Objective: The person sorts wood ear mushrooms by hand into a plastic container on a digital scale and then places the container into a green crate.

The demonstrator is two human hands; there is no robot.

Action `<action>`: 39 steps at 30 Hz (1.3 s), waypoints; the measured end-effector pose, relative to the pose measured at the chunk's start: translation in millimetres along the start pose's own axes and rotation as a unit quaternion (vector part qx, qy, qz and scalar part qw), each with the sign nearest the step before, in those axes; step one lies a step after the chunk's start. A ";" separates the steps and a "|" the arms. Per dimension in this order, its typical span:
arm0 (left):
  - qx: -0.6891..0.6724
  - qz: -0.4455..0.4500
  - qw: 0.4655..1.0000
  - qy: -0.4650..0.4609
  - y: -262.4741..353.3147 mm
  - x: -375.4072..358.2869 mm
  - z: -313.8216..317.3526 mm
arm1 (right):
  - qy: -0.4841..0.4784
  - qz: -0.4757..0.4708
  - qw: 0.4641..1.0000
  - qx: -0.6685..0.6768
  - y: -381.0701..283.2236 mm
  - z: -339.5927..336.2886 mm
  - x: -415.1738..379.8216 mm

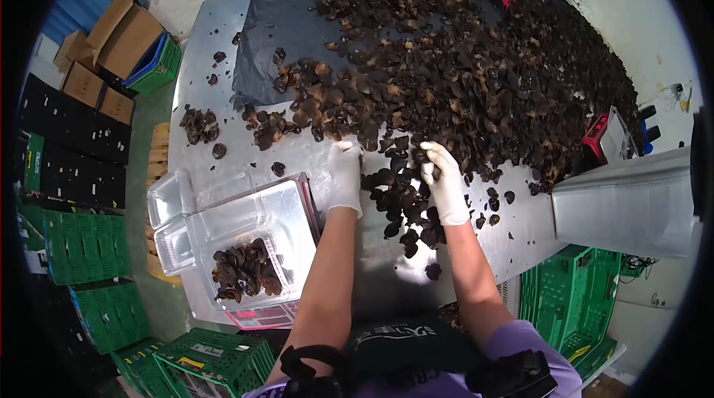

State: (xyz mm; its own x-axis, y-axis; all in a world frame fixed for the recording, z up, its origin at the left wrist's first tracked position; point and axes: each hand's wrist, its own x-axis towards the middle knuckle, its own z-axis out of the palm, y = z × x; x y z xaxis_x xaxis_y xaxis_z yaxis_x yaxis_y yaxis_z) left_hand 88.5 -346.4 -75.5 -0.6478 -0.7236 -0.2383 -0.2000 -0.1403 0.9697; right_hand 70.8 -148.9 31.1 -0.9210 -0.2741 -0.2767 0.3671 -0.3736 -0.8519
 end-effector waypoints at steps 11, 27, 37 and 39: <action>0.504 0.039 0.860 -0.060 56.9 6.2 16.4 | 0.053 0.075 0.956 0.277 34.2 -61.4 -24.0; 0.252 0.141 0.826 -0.484 57.6 -229.0 -14.5 | -0.083 0.029 0.976 0.201 -22.1 -104.7 -80.9; 0.575 0.326 0.733 -0.157 37.6 -32.1 44.4 | -0.039 0.102 0.994 0.010 -0.7 -87.3 -99.2; 0.510 0.317 0.789 -0.130 47.6 -33.8 39.4 | -0.011 0.107 0.993 -0.057 -10.3 -68.4 -89.6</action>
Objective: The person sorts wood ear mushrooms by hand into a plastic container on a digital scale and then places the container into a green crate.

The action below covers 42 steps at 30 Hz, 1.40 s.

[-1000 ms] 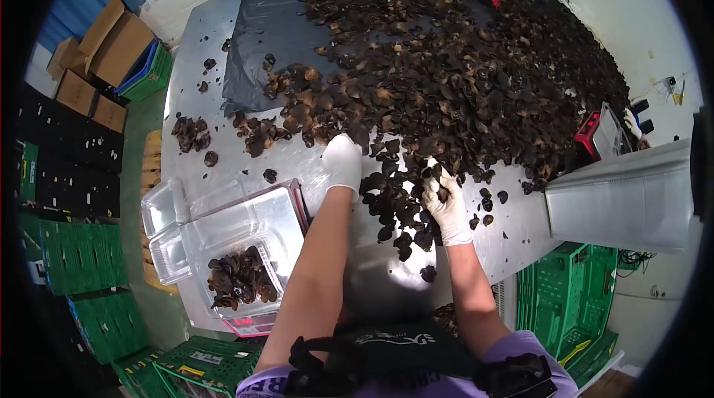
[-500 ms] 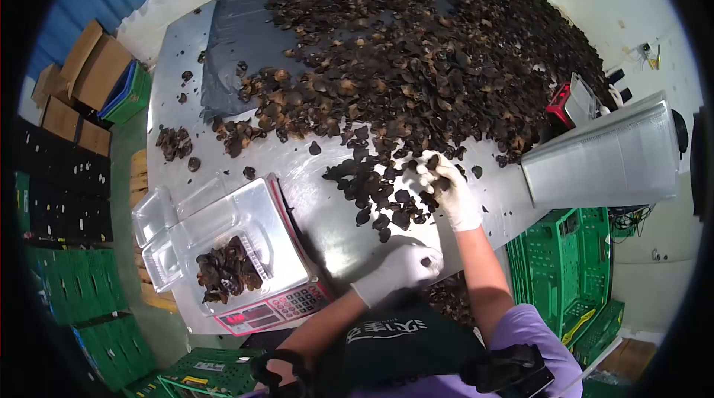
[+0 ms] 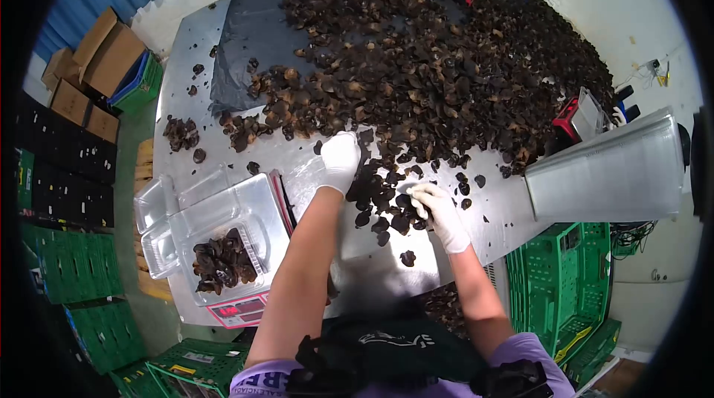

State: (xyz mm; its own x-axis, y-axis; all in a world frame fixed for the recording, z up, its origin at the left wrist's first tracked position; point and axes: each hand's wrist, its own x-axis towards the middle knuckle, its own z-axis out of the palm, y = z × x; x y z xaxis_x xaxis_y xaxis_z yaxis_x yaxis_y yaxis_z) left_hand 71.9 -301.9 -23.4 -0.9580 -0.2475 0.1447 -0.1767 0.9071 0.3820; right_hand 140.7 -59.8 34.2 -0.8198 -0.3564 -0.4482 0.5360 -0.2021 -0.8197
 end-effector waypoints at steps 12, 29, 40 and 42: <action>-0.749 -0.288 0.577 -0.153 16.6 -111.2 -123.6 | -0.029 -0.332 0.614 -0.716 21.3 68.9 147.5; -0.483 -0.254 0.762 0.349 -78.1 -266.5 -266.9 | -0.184 0.074 0.968 0.157 21.0 192.5 -22.5; 0.085 -0.115 0.966 0.216 -120.5 -271.9 -226.0 | -0.241 -0.167 0.956 -0.001 63.4 315.4 -53.0; 0.075 -0.111 0.974 0.181 -116.0 -279.8 -238.0 | -0.258 -0.216 0.935 -0.109 70.7 312.0 -49.6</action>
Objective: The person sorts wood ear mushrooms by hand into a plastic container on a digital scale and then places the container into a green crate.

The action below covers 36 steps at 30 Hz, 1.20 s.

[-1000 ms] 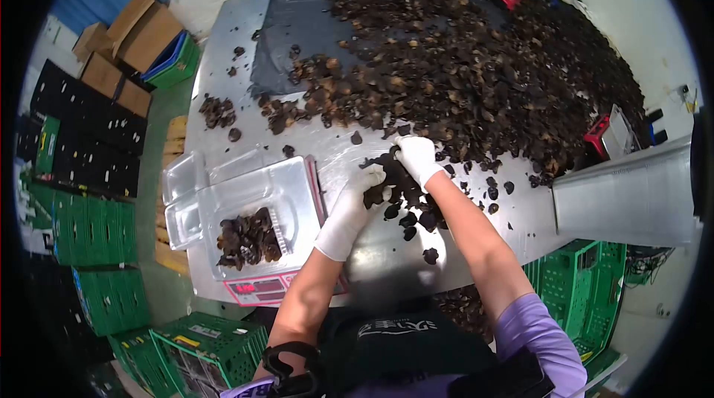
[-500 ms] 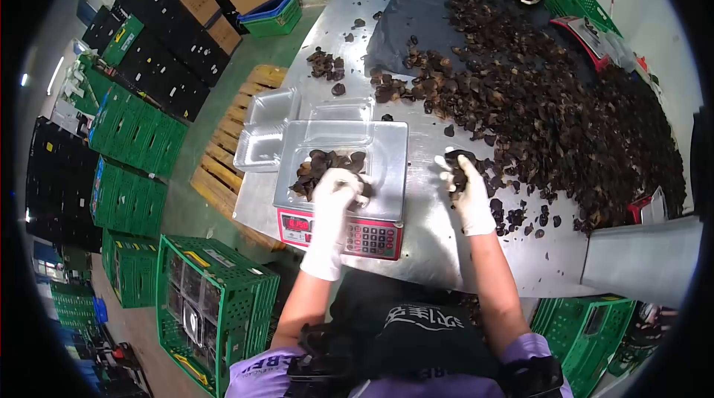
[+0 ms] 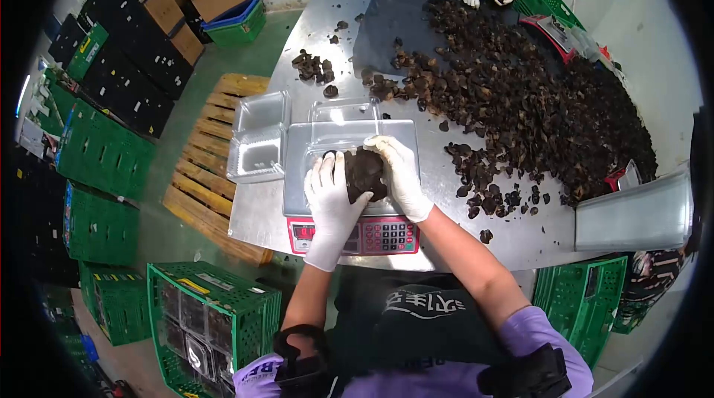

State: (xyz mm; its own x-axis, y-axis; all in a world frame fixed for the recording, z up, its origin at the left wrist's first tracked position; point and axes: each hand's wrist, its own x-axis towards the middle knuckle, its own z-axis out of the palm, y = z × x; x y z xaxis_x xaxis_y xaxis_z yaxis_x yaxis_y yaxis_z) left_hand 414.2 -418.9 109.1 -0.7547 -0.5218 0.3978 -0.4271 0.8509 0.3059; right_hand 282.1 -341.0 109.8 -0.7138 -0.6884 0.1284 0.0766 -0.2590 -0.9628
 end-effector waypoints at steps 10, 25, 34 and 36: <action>-0.072 0.018 0.997 -0.022 -30.0 -17.7 -5.0 | 0.077 -0.014 0.997 -0.009 -13.7 5.7 -8.8; -0.311 -0.164 0.931 0.098 -105.7 -4.8 -37.9 | 0.181 0.048 0.966 -0.180 -2.0 -86.1 -93.6; -0.085 0.108 0.990 0.043 -23.9 58.8 27.2 | 0.125 0.028 0.951 -0.282 -20.4 -55.7 -90.8; -0.031 0.122 0.992 0.023 -21.2 61.8 31.7 | 0.125 0.030 0.943 -0.307 -27.8 -64.2 -96.4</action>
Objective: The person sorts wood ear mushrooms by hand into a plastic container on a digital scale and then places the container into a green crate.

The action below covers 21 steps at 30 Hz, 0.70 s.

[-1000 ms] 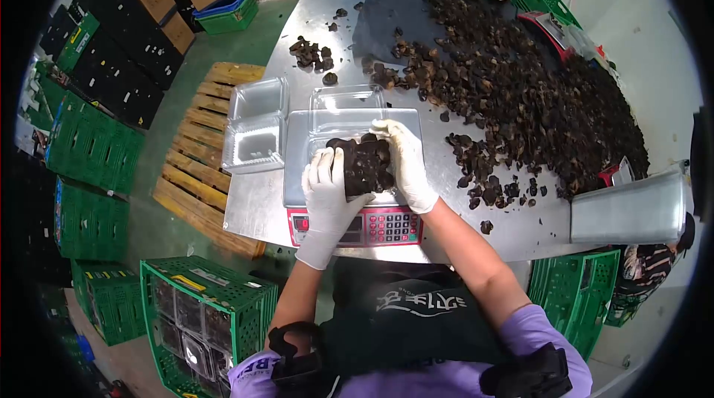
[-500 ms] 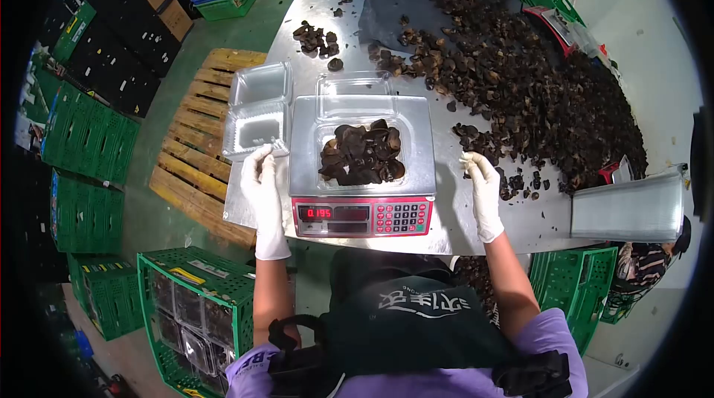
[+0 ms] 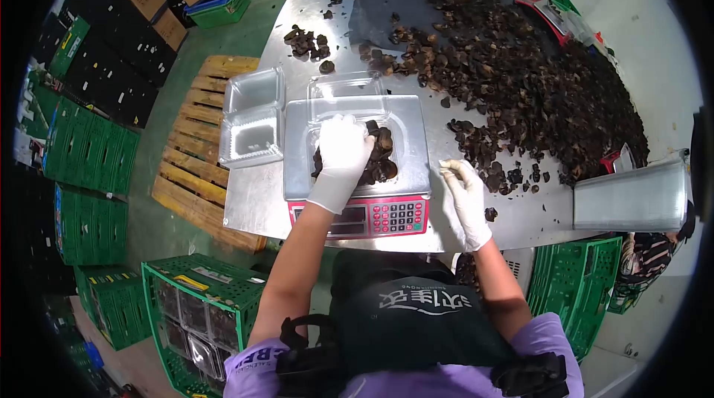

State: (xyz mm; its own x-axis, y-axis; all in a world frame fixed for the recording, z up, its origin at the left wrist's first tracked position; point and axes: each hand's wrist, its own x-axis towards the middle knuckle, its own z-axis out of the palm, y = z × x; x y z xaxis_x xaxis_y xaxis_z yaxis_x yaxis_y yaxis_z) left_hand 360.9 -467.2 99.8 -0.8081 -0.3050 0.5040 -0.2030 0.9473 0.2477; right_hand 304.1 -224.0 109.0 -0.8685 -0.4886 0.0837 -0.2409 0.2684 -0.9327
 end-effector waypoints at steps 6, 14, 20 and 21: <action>-0.284 -0.124 0.920 0.241 40.8 -2.1 -41.9 | 0.060 0.012 0.998 0.020 30.4 -58.6 -18.2; -0.370 0.307 0.821 -0.308 179.8 -121.3 -27.1 | 0.145 0.065 0.987 0.000 79.7 -141.6 -13.9; -0.395 -0.172 0.901 -0.044 65.9 -79.9 -48.2 | 0.063 0.025 0.997 -0.029 68.8 -71.6 -27.0; -0.372 -0.102 0.921 0.046 30.3 -63.8 -47.8 | 0.060 -0.002 0.996 -0.067 56.7 -53.8 -30.5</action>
State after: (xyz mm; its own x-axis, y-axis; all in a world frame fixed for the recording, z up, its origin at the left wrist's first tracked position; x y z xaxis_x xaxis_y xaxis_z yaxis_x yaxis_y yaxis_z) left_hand 432.7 -423.6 114.7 -0.7376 -0.5086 0.4441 0.1183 0.5502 0.8266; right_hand 293.7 -149.1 72.4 -0.9112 -0.3891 0.1356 -0.2925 0.3790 -0.8780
